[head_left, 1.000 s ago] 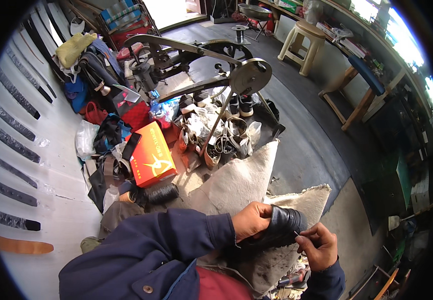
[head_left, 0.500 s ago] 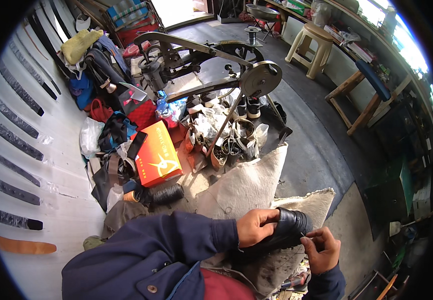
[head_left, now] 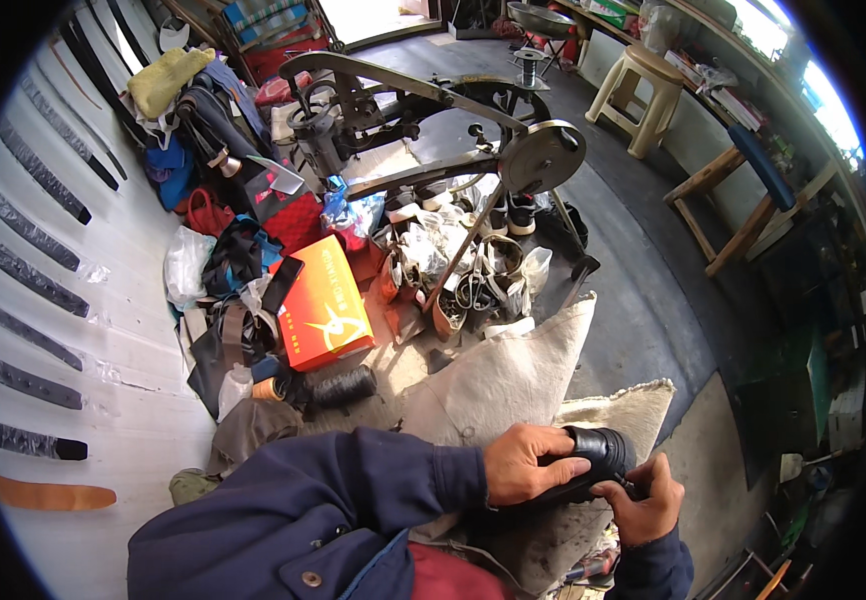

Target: The person holds a black shoe on their lap and repeatedly uses a small pointed tool to work along the seam where the sole meets the upper. They rotate the shoe to access different sections and continue the same action throughout the clip.

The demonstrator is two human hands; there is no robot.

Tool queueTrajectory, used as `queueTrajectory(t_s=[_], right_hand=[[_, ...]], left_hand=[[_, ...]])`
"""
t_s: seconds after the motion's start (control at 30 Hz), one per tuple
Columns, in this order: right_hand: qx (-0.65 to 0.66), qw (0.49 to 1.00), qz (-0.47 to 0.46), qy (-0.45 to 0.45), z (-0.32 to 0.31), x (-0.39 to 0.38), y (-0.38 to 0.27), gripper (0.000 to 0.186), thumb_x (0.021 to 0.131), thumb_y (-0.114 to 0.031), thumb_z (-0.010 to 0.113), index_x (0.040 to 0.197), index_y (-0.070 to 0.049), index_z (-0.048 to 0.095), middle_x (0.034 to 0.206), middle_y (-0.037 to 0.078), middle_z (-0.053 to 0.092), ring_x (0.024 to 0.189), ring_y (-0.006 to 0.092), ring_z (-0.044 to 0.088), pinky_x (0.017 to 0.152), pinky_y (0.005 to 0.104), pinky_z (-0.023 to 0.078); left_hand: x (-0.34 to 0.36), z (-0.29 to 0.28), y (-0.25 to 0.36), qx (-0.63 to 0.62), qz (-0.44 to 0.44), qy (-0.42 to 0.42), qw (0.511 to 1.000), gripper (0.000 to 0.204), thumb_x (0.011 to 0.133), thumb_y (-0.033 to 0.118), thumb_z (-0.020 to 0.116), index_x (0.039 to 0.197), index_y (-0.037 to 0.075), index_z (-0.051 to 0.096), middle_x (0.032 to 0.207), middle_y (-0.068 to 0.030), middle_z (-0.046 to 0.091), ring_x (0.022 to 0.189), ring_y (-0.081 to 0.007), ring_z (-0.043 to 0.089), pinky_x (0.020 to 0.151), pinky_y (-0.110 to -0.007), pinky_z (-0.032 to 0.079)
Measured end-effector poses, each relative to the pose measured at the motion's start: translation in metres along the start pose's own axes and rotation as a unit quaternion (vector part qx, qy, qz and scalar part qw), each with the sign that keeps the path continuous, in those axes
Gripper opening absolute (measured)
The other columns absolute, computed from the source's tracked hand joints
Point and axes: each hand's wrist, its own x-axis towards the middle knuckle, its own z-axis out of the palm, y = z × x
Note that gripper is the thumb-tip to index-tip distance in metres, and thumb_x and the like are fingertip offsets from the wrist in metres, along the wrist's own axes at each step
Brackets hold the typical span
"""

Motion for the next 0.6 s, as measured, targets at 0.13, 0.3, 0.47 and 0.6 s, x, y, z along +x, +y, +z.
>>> queueTrajectory(t_s=[0.13, 0.3, 0.47, 0.6], right_hand=[[-0.035, 0.999, -0.014, 0.016, 0.002, 0.004, 0.015, 0.055, 0.062, -0.024, 0.099, 0.072, -0.002, 0.049, 0.054, 0.011, 0.053, 0.047, 0.0188, 0.050, 0.048, 0.0330, 0.042], [-0.109, 0.994, 0.012, -0.013, -0.002, 0.001, 0.043, 0.064, 0.063, -0.046, 0.098, 0.063, -0.002, 0.051, 0.050, 0.014, 0.052, 0.043, 0.0241, 0.052, 0.047, 0.0360, 0.043], [-0.016, 0.999, 0.047, 0.010, -0.013, -0.022, 0.064, 0.050, 0.076, -0.037, 0.088, 0.064, 0.000, 0.057, 0.051, 0.008, 0.051, 0.048, 0.0134, 0.049, 0.050, 0.0312, 0.039], [0.351, 0.929, 0.103, 0.044, -0.008, -0.044, 0.045, 0.061, 0.084, -0.043, 0.078, 0.115, 0.006, 0.060, 0.066, 0.002, 0.055, 0.052, 0.0078, 0.045, 0.050, 0.0228, 0.034]], left_hand=[[0.002, 0.000, -0.002, 0.024, -0.002, -0.011, 1.000, 0.023, 0.099, 0.016, 0.070, 0.090, -0.005, 0.067, 0.082, -0.0129, 0.065, 0.076, -0.0150, 0.059, 0.069, -0.033, 0.048], [0.002, -0.001, -0.002, -0.011, -0.039, -0.015, 0.999, 0.023, 0.099, 0.015, 0.070, 0.088, -0.005, 0.066, 0.081, -0.0094, 0.063, 0.076, -0.0096, 0.056, 0.068, -0.031, 0.047], [0.002, 0.001, -0.007, -0.047, 0.001, 0.019, 0.999, 0.019, 0.099, 0.014, 0.071, 0.091, -0.004, 0.068, 0.083, -0.0050, 0.064, 0.079, -0.0078, 0.057, 0.073, -0.028, 0.048], [0.003, 0.005, -0.014, -0.127, -0.048, 0.020, 0.991, 0.017, 0.099, 0.014, 0.072, 0.102, -0.003, 0.072, 0.082, -0.0002, 0.068, 0.080, -0.0051, 0.059, 0.072, -0.026, 0.050]])
